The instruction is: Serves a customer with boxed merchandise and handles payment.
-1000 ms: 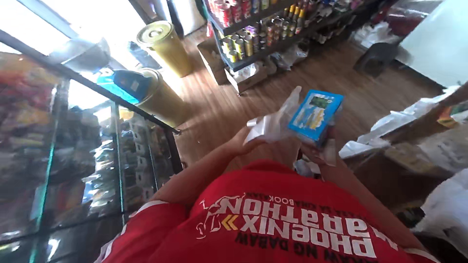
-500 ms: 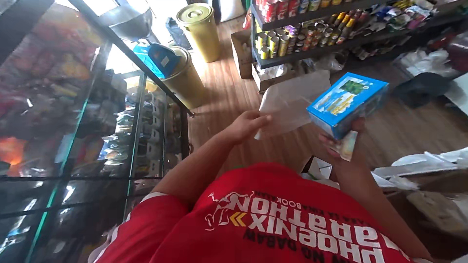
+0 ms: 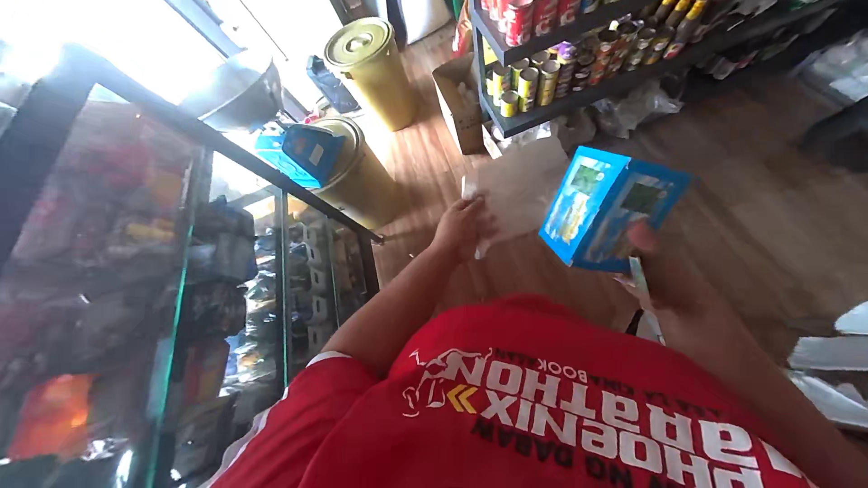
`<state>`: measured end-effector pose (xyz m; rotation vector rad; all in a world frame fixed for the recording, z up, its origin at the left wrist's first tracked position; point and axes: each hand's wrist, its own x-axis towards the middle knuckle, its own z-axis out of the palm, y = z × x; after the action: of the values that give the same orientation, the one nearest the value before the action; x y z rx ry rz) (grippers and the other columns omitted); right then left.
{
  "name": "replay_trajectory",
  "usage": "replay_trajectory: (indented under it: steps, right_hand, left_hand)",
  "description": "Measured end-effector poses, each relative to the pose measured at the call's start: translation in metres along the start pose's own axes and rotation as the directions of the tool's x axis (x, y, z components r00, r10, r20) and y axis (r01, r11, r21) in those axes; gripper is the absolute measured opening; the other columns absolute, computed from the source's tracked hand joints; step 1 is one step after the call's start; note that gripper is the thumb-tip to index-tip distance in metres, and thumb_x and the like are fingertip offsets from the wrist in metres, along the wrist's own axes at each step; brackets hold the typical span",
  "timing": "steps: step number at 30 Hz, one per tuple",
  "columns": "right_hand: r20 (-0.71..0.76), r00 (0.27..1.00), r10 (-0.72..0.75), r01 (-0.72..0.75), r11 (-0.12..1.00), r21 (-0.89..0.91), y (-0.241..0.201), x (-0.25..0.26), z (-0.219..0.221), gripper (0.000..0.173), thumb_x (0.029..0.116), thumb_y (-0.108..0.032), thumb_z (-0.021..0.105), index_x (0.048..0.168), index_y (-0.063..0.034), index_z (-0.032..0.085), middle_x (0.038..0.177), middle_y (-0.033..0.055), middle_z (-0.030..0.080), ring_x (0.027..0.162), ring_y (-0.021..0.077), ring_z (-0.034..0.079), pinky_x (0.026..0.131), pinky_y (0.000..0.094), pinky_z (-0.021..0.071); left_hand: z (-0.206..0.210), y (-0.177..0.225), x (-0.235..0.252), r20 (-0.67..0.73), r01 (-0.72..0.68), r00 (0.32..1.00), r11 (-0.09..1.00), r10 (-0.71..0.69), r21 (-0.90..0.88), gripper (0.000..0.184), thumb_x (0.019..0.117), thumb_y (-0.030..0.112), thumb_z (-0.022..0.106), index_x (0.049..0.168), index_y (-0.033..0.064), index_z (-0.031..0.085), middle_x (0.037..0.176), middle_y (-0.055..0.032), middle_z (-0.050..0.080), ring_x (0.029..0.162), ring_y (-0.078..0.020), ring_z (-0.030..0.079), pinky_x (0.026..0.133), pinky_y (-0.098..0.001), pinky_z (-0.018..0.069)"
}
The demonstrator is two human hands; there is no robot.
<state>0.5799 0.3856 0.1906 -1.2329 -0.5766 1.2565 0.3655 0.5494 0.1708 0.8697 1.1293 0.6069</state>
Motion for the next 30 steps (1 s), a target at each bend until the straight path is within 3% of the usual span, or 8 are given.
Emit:
replay_trajectory:
  steps: [2, 4, 8, 13, 17, 21, 25, 30]
  right_hand:
    - [0.06, 0.998, 0.012, -0.012, 1.0, -0.004, -0.006, 0.029, 0.024, 0.042, 0.0853, -0.05, 0.073, 0.108, -0.0189, 0.057, 0.078, -0.0083, 0.066, 0.064, 0.0012, 0.063, 0.057, 0.0177, 0.0549]
    - [0.085, 0.995, 0.051, -0.052, 0.999, 0.01, -0.004, 0.057, 0.042, 0.054, 0.0785, -0.063, 0.077, 0.106, -0.019, 0.062, 0.077, -0.0064, 0.068, 0.062, 0.0027, 0.063, 0.054, 0.0184, 0.0537]
    - [0.094, 0.979, 0.179, -0.172, 0.982, -0.078, -0.011, 0.101, 0.073, 0.027, 0.106, -0.039, 0.045, 0.106, -0.0155, 0.058, 0.075, -0.0058, 0.064, 0.058, 0.0002, 0.059, 0.05, 0.015, 0.0494]
    - [0.071, 0.909, 0.41, -0.381, 0.889, -0.254, -0.058, 0.155, 0.127, 0.029, 0.1121, -0.024, 0.038, 0.126, -0.0037, 0.053, 0.09, 0.0047, 0.056, 0.071, 0.0094, 0.054, 0.063, 0.0232, 0.0463]
    - [0.423, 0.842, 0.336, -0.327, 0.94, -0.095, -0.009, 0.248, 0.115, 0.028, 0.106, -0.034, 0.042, 0.106, -0.0087, 0.054, 0.071, -0.0023, 0.061, 0.053, 0.0021, 0.057, 0.047, 0.0154, 0.0487]
    - [0.369, 0.741, 0.561, -0.492, 0.828, -0.268, -0.025, 0.329, 0.136, 0.035, 0.1133, -0.035, 0.029, 0.104, -0.0124, 0.054, 0.073, -0.0016, 0.058, 0.055, 0.0049, 0.057, 0.048, 0.0183, 0.0491]
    - [0.677, 0.583, 0.45, -0.539, 0.837, -0.093, -0.018, 0.406, 0.135, 0.044, 0.0992, -0.06, 0.049, 0.098, -0.0178, 0.063, 0.074, -0.0027, 0.066, 0.058, 0.0047, 0.063, 0.05, 0.019, 0.0525]
    - [0.923, 0.341, 0.179, -0.604, 0.794, 0.069, -0.02, 0.491, 0.157, 0.051, 0.0817, -0.066, 0.071, 0.101, -0.0185, 0.076, 0.078, -0.0027, 0.07, 0.059, 0.0024, 0.063, 0.055, 0.0172, 0.054]
  left_hand:
    - [-0.006, 0.021, 0.016, 0.045, 0.047, 0.998, 0.999, -0.046, -0.01, 0.035, 0.1108, 0.027, 0.043, 0.141, 0.0099, 0.043, 0.104, -0.0079, 0.061, 0.082, -0.0167, 0.065, 0.076, -0.0367, 0.0579]
    - [-0.013, 0.037, 0.03, 0.059, 0.027, 0.998, 0.999, -0.028, 0.021, 0.027, 0.1089, 0.02, 0.045, 0.133, 0.0097, 0.048, 0.094, -0.0034, 0.06, 0.075, -0.0118, 0.063, 0.07, -0.0309, 0.0568]
    - [-0.026, 0.058, 0.049, 0.122, 0.001, 0.992, 0.996, -0.012, 0.09, 0.034, 0.1054, 0.012, 0.05, 0.139, 0.0122, 0.045, 0.109, -0.0057, 0.065, 0.089, -0.012, 0.065, 0.08, -0.0328, 0.0561]
    - [-0.037, 0.078, 0.086, 0.115, -0.002, 0.993, 1.0, 0.0, 0.02, 0.041, 0.1045, 0.01, 0.047, 0.144, 0.0171, 0.038, 0.105, -0.0057, 0.066, 0.083, -0.0128, 0.067, 0.072, -0.0331, 0.0573]
    - [-0.056, 0.095, 0.131, 0.017, -0.039, 0.999, 0.998, 0.04, -0.059, 0.055, 0.1036, 0.006, 0.05, 0.152, 0.0234, 0.032, 0.106, -0.0075, 0.069, 0.078, -0.0138, 0.069, 0.07, -0.033, 0.0588]
    - [-0.071, 0.115, 0.174, -0.072, -0.089, 0.994, 0.984, 0.079, -0.153, 0.064, 0.1036, 0.005, 0.05, 0.158, 0.0255, 0.024, 0.113, -0.0099, 0.068, 0.082, -0.0155, 0.069, 0.074, -0.0345, 0.0589]
    - [-0.077, 0.155, 0.192, -0.201, -0.149, 0.973, 0.977, 0.118, -0.15, 0.071, 0.102, 0.007, 0.055, 0.16, 0.0268, 0.019, 0.12, -0.0114, 0.067, 0.089, -0.0163, 0.069, 0.08, -0.0362, 0.058]
    - [-0.098, 0.19, 0.207, -0.364, -0.361, 0.89, 0.911, 0.273, -0.2, 0.082, 0.0908, -0.006, 0.061, 0.159, 0.0192, 0.025, 0.097, -0.0081, 0.068, 0.077, -0.0141, 0.069, 0.073, -0.0328, 0.0603]
